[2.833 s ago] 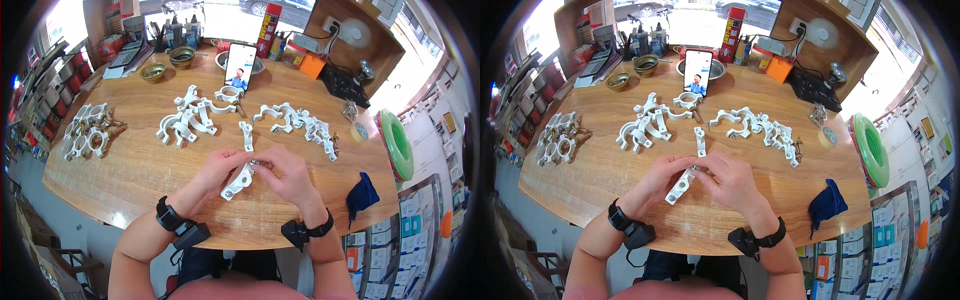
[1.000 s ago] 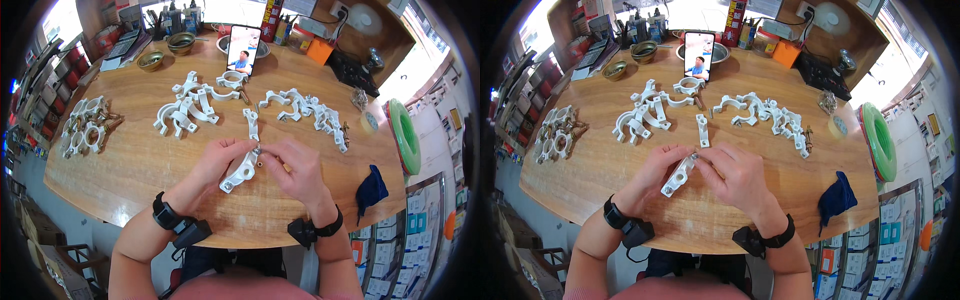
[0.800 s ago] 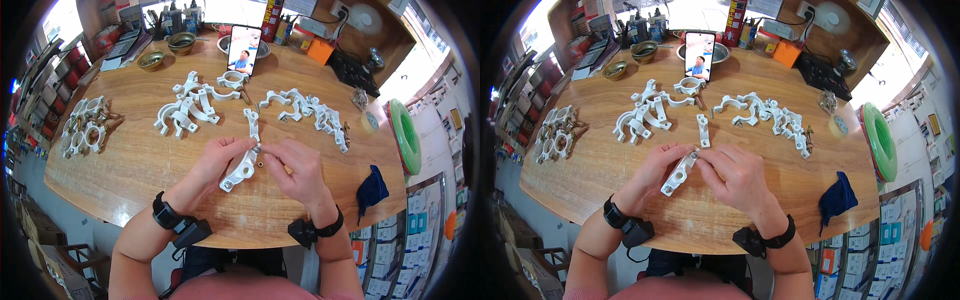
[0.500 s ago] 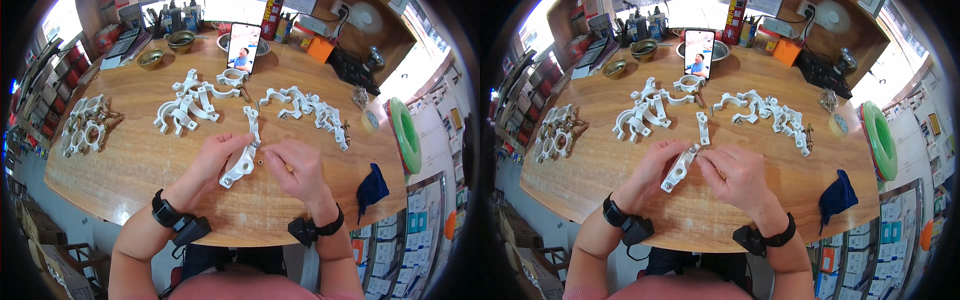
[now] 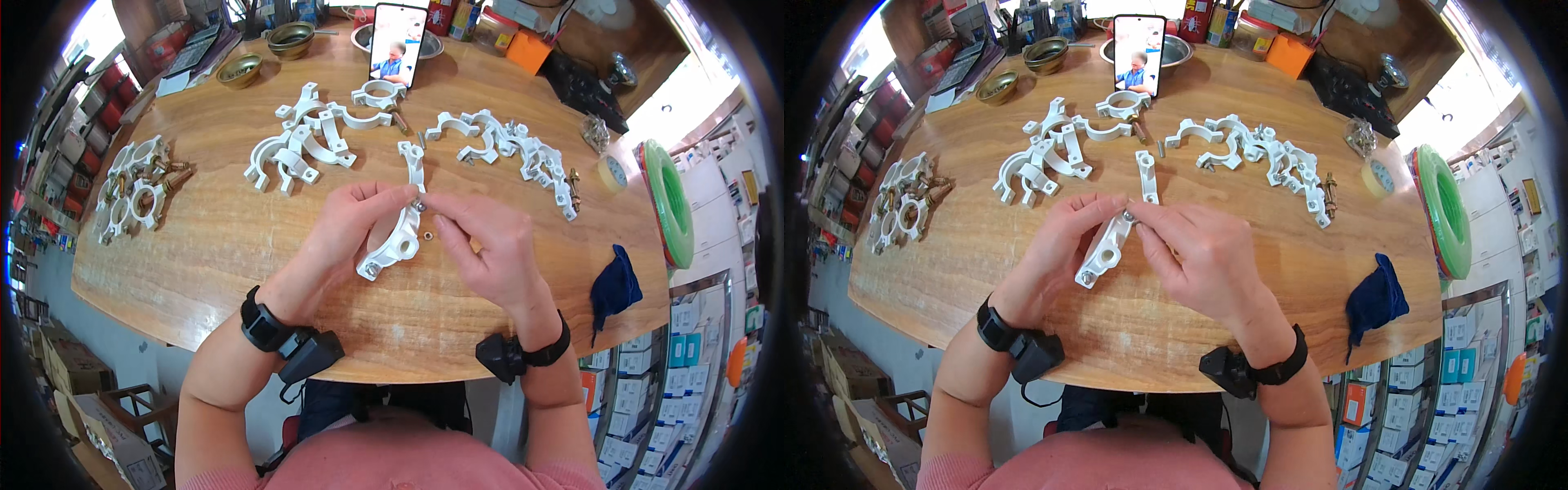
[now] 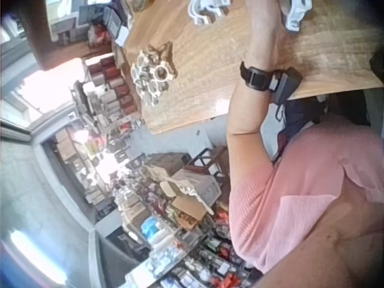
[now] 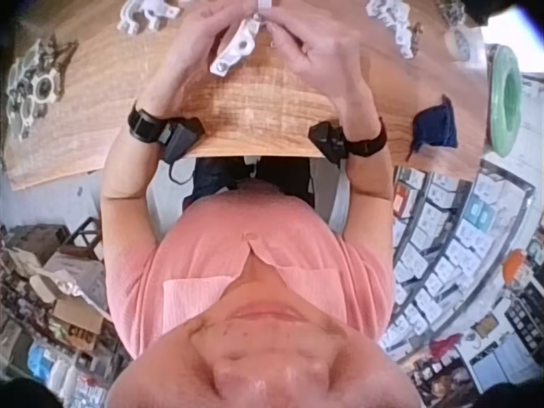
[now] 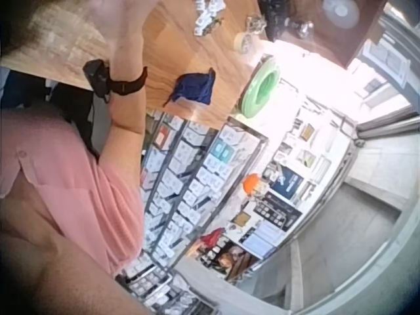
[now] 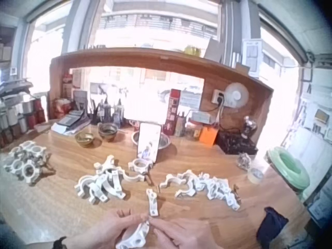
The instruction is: The person assembles white plastic brackets by inserting metal bolts through the pre-drilled holes and threading nuts onto the bolts by hand, repeating this for several bracket components. The person also retrieves additional small metal parts from various desk drawers and continues the assembly at the wooden workspace.
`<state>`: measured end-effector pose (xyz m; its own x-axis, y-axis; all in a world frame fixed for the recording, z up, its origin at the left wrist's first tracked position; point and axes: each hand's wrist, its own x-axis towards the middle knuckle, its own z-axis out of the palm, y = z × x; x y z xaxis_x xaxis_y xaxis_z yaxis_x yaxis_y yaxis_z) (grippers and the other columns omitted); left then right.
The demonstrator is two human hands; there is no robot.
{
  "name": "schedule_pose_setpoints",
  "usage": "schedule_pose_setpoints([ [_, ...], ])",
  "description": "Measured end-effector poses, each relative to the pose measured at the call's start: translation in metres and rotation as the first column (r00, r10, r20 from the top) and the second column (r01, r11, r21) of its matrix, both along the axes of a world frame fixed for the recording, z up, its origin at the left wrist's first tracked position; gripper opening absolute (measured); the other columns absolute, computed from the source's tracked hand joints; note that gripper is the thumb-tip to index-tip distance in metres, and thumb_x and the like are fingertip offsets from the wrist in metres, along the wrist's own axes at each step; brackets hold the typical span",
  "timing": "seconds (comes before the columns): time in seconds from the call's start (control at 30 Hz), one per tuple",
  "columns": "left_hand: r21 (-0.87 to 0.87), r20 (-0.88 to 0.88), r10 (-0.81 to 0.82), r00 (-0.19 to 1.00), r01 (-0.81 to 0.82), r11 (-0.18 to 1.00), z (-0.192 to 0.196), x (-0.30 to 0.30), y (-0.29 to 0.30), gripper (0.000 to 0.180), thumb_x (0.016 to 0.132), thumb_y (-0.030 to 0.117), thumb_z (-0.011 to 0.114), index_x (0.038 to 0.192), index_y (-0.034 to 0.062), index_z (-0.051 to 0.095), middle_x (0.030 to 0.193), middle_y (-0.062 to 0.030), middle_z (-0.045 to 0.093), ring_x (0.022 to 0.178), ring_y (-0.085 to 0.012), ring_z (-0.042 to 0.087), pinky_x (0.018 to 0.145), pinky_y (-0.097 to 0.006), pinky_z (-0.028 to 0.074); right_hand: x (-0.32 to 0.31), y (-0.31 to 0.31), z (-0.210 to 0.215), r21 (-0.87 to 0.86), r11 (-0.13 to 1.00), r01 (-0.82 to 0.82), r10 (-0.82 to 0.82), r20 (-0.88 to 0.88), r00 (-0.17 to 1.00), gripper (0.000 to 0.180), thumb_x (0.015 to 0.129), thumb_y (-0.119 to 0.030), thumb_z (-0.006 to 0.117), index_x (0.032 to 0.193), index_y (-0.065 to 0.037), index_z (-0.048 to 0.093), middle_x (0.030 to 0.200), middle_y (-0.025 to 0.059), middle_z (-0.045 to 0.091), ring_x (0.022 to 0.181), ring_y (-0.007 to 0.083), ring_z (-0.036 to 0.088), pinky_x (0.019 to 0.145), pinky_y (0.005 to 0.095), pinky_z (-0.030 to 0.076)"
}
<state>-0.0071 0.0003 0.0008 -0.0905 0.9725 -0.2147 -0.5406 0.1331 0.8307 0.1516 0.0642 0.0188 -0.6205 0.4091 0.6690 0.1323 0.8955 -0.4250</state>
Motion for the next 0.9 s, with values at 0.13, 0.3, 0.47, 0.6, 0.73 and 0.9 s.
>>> schedule_pose_setpoints([
  [0.13,-0.016,0.017,-0.039,0.999,0.039,0.999,0.005,0.003,-0.002,0.02,0.081,0.02,0.057,0.075,0.0001,0.056,0.059,-0.0023,0.054,0.046,-0.007,0.049,0.041,-0.021,0.041,0.004,-0.002,0.001,-0.022,1.0,0.021,-0.019,0.067,0.998,0.018,0.069,-0.005,0.06,0.086,-0.007,0.062,0.068,0.0069,0.059,0.058,0.0209,0.056,0.048,0.0283,0.043],
  [0.3,-0.014,-0.032,-0.048,0.998,0.048,0.999,-0.006,0.0,-0.002,0.018,0.081,0.019,0.055,0.076,0.0014,0.056,0.056,-0.0015,0.053,0.043,-0.0077,0.047,0.04,-0.02,0.04,-0.002,-0.002,0.001,0.059,0.998,0.025,-0.028,0.055,0.998,0.013,0.068,-0.008,0.062,0.082,-0.008,0.061,0.068,0.0052,0.059,0.058,0.0196,0.056,0.048,0.0282,0.043],
  [0.47,0.019,0.157,-0.137,0.978,0.135,0.991,0.0,0.003,-0.003,0.022,0.081,0.017,0.056,0.096,0.0018,0.053,0.076,-0.0025,0.056,0.064,-0.0085,0.053,0.056,-0.021,0.044,-0.002,-0.001,-0.002,0.051,0.995,0.084,-0.085,0.031,0.996,0.013,0.068,-0.009,0.063,0.08,-0.007,0.059,0.067,0.0044,0.059,0.059,0.0189,0.056,0.048,0.0276,0.044],
  [0.6,0.119,0.147,-0.277,0.95,0.261,0.958,0.007,0.005,-0.006,0.04,0.075,0.013,0.062,0.11,0.0024,0.044,0.089,-0.0033,0.055,0.079,-0.0099,0.054,0.067,-0.023,0.045,0.0,0.003,-0.004,0.051,0.989,0.135,-0.134,-0.024,0.991,0.014,0.069,-0.009,0.063,0.082,-0.007,0.058,0.066,0.0048,0.058,0.055,0.0178,0.056,0.046,0.0264,0.043],
  [0.73,0.178,-0.006,-0.325,0.946,0.321,0.93,0.001,0.005,-0.003,0.054,0.068,0.007,0.069,0.113,0.0027,0.039,0.095,-0.0038,0.052,0.086,-0.0109,0.052,0.071,-0.023,0.045,0.001,0.004,-0.005,-0.016,0.991,0.131,-0.132,-0.051,0.99,0.015,0.069,-0.009,0.065,0.082,-0.006,0.057,0.065,0.0049,0.058,0.052,0.0161,0.056,0.044,0.0249,0.043],
  [0.9,0.205,-0.095,-0.262,0.96,0.277,0.939,-0.001,0.005,0.0,0.055,0.064,0.006,0.072,0.11,0.0025,0.041,0.09,-0.0013,0.05,0.084,-0.0085,0.049,0.071,-0.022,0.043,0.001,0.005,-0.001,-0.039,0.991,0.126,-0.127,-0.047,0.991,0.015,0.068,-0.01,0.066,0.08,-0.006,0.057,0.063,0.0037,0.057,0.052,0.0152,0.055,0.044,0.0241,0.042],
])
